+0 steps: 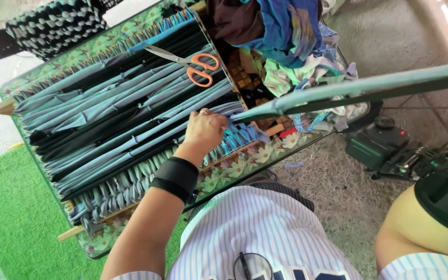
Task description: Tying and weaving blue fabric strips onto a grid frame to create a rug.
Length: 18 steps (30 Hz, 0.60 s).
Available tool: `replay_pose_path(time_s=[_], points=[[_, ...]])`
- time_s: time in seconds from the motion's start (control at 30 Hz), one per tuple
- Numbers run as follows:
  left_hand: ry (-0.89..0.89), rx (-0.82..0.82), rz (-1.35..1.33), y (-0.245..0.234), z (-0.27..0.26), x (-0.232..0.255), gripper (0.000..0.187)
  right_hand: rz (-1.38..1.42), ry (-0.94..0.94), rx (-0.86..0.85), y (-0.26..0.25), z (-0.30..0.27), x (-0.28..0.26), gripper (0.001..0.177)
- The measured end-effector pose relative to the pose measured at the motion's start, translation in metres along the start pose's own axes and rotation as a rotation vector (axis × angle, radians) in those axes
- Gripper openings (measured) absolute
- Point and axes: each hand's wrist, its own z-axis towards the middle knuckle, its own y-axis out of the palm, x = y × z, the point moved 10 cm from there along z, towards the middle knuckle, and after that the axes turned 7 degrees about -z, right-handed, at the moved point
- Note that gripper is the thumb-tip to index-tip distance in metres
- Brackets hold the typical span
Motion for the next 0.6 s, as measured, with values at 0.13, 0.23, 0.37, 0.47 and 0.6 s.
replay_pose_path(time_s=[0.13,0.23,0.37,0.47,0.6], points=[[-0.175,-0.129,0.378,0.017,0.010,-0.025,0.013,-0.045,0.008,0.056,0.002,0.004,0.031,0.016],[-0.273,-0.090,0.463,0.030,0.008,-0.049,0.016,-0.069,0.025,0.091,0.011,0.003,0.066,0.019],[-0.572,-0.150,0.424,0.018,0.023,-0.047,0.024,0.024,0.320,0.082,0.045,0.002,0.168,0.016],[-0.743,-0.188,0.380,0.023,0.025,-0.056,0.036,-0.359,0.175,-0.034,0.091,0.011,0.202,0.011],[-0.790,-0.166,0.383,0.033,0.021,-0.068,0.036,-0.307,0.208,-0.068,0.153,0.019,0.256,0.016]])
